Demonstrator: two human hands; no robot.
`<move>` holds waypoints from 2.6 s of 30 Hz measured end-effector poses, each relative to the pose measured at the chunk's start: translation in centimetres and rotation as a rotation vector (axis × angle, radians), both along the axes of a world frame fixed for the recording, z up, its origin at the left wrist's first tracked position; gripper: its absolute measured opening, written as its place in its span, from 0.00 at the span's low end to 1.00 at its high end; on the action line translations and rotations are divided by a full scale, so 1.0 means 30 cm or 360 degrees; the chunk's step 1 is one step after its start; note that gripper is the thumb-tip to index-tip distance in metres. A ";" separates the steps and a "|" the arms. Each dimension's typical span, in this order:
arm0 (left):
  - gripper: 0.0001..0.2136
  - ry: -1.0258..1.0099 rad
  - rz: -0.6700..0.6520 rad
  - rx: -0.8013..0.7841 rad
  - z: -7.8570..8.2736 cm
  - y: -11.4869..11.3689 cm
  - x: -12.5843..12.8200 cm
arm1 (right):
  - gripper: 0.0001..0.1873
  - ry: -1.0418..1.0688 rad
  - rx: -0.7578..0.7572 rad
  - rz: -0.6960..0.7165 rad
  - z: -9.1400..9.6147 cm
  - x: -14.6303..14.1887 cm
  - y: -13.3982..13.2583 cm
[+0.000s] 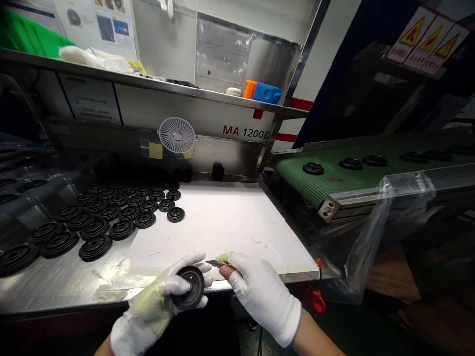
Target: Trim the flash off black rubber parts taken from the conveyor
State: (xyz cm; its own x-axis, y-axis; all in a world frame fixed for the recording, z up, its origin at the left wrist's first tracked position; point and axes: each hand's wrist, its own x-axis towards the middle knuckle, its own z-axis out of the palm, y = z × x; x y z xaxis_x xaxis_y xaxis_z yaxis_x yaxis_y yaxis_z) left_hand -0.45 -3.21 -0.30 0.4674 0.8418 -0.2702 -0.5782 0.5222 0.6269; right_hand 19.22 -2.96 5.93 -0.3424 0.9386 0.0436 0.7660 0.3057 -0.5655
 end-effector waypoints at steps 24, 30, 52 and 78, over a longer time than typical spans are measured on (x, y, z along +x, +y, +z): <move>0.23 0.0174 -0.0086 0.0105 0.009 -0.004 -0.003 | 0.13 -0.0389 0.0036 0.0025 -0.006 -0.022 -0.035; 0.22 0.0127 -0.0080 0.0093 -0.009 -0.001 0.005 | 0.13 -0.0416 -0.0021 0.0098 -0.016 -0.023 -0.047; 0.23 0.0164 -0.0176 0.0066 0.018 -0.002 -0.003 | 0.17 -0.0361 -0.0020 -0.0147 -0.014 -0.002 -0.035; 0.19 0.1684 0.0739 0.1260 0.004 0.141 -0.123 | 0.09 -0.0771 0.0191 -0.0163 0.178 0.161 0.161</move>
State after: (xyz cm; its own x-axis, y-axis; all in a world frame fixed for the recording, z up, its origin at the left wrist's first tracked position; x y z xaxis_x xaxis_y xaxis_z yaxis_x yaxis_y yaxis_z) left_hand -4.13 1.02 -0.19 -0.0165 0.9543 0.2983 0.3277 -0.2767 0.9034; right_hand 24.03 1.87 11.29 -0.2563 0.9665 0.0122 0.9611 0.2561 -0.1034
